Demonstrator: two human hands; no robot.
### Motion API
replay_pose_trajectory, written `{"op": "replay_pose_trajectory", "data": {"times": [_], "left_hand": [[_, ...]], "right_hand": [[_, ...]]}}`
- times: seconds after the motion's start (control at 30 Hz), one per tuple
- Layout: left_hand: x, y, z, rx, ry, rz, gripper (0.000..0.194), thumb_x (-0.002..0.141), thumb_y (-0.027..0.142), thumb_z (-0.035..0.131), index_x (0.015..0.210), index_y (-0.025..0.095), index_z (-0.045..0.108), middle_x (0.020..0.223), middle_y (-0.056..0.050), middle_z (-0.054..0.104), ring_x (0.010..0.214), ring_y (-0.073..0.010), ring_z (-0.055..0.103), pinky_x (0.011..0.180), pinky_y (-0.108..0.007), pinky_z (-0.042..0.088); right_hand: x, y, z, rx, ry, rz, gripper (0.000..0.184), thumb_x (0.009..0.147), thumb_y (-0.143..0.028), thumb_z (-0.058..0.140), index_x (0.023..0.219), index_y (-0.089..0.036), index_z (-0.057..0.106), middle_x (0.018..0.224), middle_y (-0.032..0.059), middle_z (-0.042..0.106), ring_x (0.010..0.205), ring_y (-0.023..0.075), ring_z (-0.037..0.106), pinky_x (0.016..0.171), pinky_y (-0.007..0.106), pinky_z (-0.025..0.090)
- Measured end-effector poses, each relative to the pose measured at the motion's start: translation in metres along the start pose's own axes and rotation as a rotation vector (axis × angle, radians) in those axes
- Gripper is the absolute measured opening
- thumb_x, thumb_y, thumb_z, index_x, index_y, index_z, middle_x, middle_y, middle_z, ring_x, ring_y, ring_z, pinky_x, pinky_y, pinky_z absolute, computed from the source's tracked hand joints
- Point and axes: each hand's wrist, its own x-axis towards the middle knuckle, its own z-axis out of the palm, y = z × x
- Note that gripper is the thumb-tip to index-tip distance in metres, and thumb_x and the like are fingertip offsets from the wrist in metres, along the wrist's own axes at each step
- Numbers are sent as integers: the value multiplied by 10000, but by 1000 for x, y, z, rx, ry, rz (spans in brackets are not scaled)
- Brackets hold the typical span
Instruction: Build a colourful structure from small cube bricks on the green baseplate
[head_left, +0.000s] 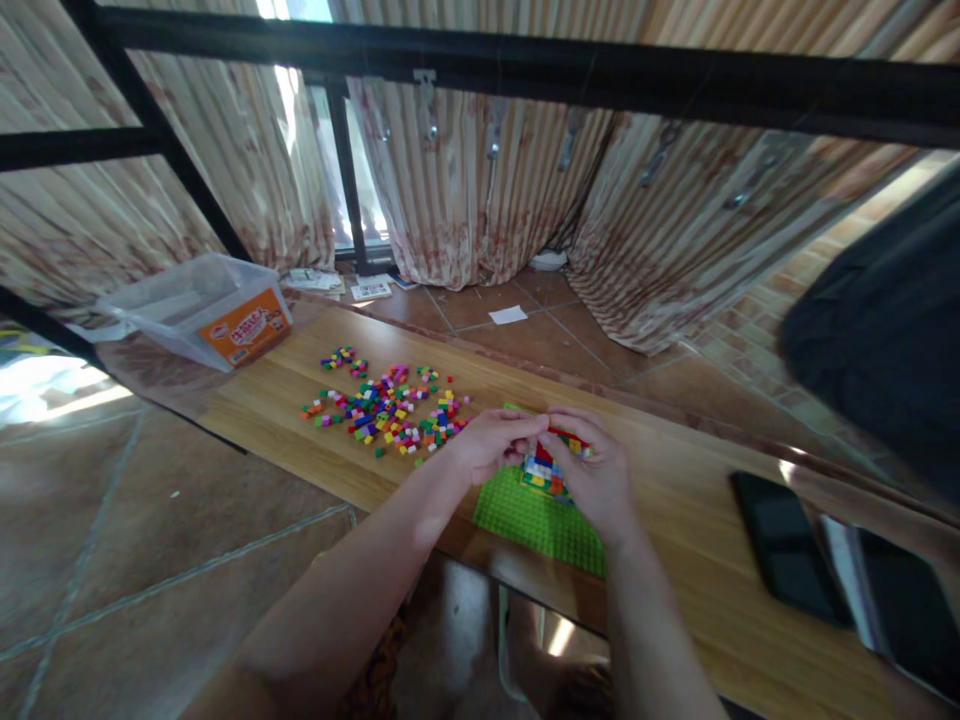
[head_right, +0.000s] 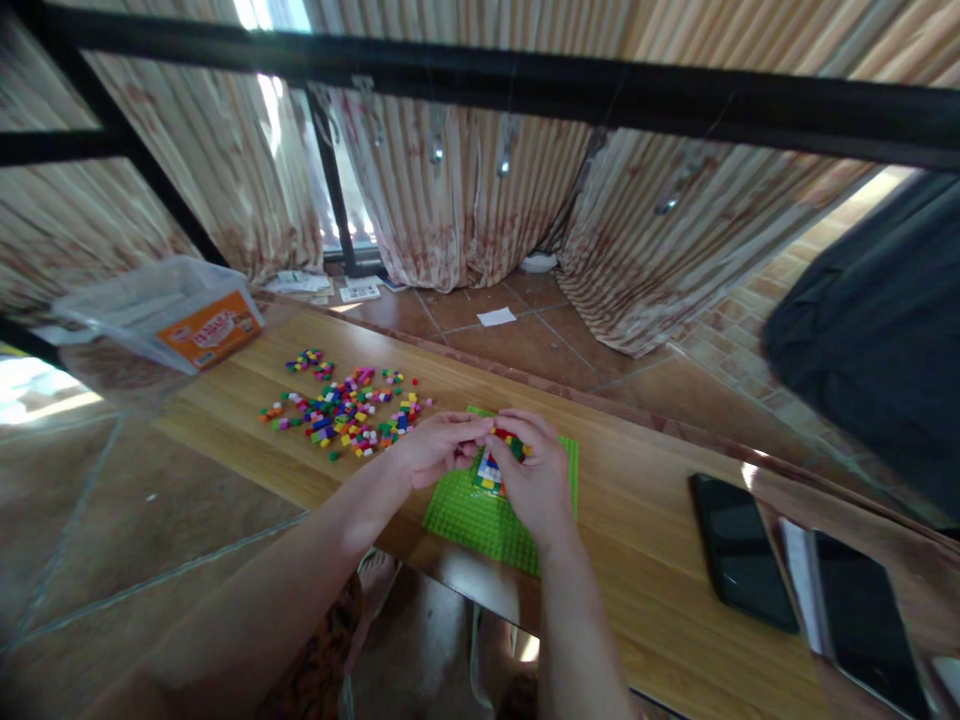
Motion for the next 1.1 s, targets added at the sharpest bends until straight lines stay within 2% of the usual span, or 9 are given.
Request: {"op": "replay_pose_trajectory", "data": {"times": [0.13, 0.27, 0.4, 0.47, 0.67, 0.83, 0.93, 1.1], "left_hand": [[1, -1, 1, 21, 3, 6, 425, 548, 437, 836, 659, 111, 585, 568, 53, 484, 478, -20, 375, 465, -185, 233], [3, -1, 2, 111, 80, 63, 389, 632, 464, 763, 649, 117, 589, 586, 39, 502, 481, -27, 374, 461, -185, 233], [2, 0, 2, 190, 185, 107, 255, 707, 366, 691, 712, 116, 640, 590, 39, 514, 475, -28, 360, 462, -190, 220], [2, 0, 2, 254, 196, 123, 210, 724, 323, 665, 710, 114, 653, 566, 42, 510, 463, -32, 349, 464, -200, 215], [4, -7, 3, 368, 167, 165, 153, 754, 232, 604, 739, 112, 697, 558, 34, 553, 493, -55, 396, 518, -205, 310], [12, -18, 0, 455, 187, 218, 176, 756, 200, 558, 722, 119, 710, 596, 11, 604, 587, -94, 500, 607, -216, 397], [15, -23, -2, 509, 182, 224, 196, 759, 208, 542, 714, 121, 712, 619, 1, 627, 605, -107, 522, 652, -237, 421], [13, -23, -3, 650, 157, 255, 227, 778, 210, 515, 758, 128, 726, 609, 16, 615, 603, -114, 512, 650, -240, 404]], "right_hand": [[0, -1, 0, -33, 11, 0, 161, 812, -369, 637, 900, -272, 731, 1040, 44, 675, 1004, 198, 610, 919, 382, 470], [1, 6, -7, -108, 71, 17, 191, 806, -403, 632, 874, -260, 739, 996, 48, 694, 972, 203, 624, 924, 383, 464], [2, 21, -18, -154, 235, 162, 262, 801, -443, 609, 860, -225, 741, 932, 56, 723, 918, 212, 649, 876, 368, 484], [2, 26, -22, -164, 257, 220, 275, 793, -454, 608, 857, -223, 743, 927, 51, 731, 919, 217, 653, 863, 365, 488], [1, 30, -11, -85, 100, 170, 236, 785, -443, 630, 859, -253, 750, 977, 46, 717, 947, 205, 640, 901, 376, 476], [0, 36, -4, -182, 2, 155, 208, 773, -448, 638, 850, -297, 758, 1035, 44, 685, 990, 213, 611, 937, 427, 456], [-1, 42, -3, -196, 13, 175, 201, 761, -451, 637, 843, -314, 758, 1050, 37, 678, 1009, 220, 603, 943, 445, 451], [-1, 48, 2, -100, 68, 245, 179, 726, -422, 655, 803, -295, 757, 1024, 32, 693, 1002, 216, 615, 951, 426, 459]]}}
